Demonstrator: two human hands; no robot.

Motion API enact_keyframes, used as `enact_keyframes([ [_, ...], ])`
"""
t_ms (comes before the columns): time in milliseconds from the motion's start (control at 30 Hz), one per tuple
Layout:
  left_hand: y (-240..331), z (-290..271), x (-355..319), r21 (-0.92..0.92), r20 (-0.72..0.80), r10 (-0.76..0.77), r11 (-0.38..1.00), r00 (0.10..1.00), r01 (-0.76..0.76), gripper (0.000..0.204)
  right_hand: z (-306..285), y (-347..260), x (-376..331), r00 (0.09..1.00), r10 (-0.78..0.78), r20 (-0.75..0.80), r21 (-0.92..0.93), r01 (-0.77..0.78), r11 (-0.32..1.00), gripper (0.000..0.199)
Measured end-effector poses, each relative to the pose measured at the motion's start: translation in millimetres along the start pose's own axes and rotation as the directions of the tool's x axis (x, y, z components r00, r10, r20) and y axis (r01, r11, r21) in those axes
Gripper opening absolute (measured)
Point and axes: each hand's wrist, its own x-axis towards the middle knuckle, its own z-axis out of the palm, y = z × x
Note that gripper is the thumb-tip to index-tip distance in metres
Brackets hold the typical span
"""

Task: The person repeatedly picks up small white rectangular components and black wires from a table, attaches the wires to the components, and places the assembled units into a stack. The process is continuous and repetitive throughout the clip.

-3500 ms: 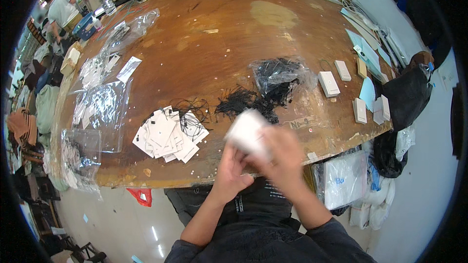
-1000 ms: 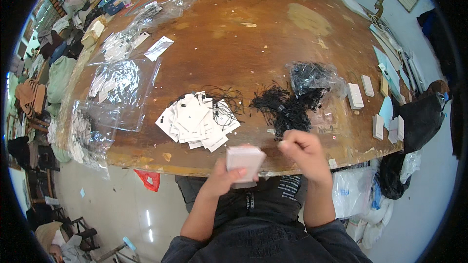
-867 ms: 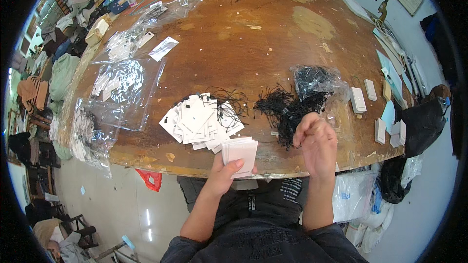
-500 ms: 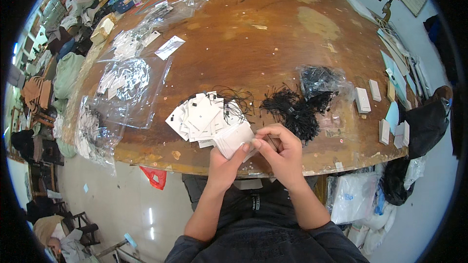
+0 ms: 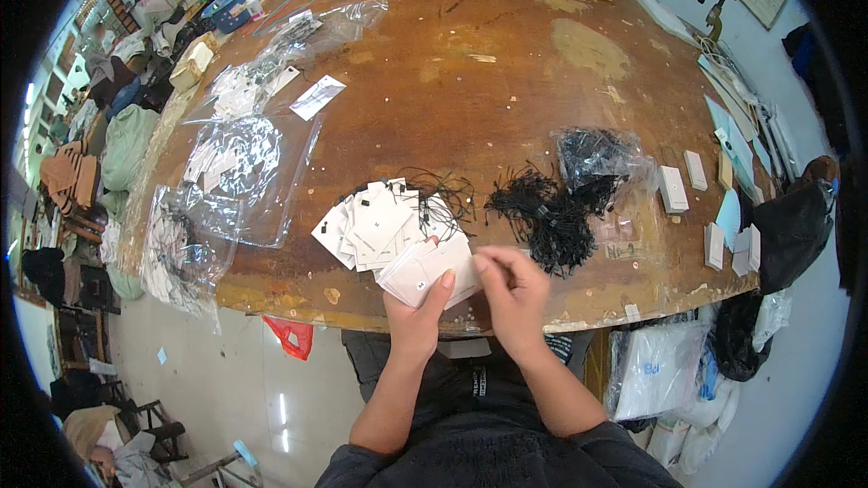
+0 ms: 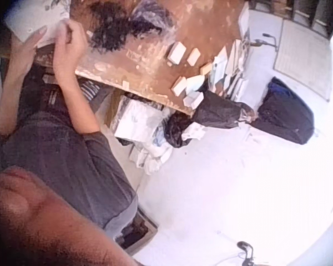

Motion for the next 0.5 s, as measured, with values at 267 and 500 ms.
enact_keyframes([
  [267,2,1,-2,0.133,-0.028,0.088,0.988,0.996,-0.084,0.038,0,-17,6,0.994,0.066,0.087,0.262,-0.087,0.961,0.007],
  [500,6,6,-8,0.227,-0.029,0.12,0.968,0.992,-0.111,0.027,0,-9,10,0.978,-0.156,0.137,-0.059,0.165,0.984,0.007],
])
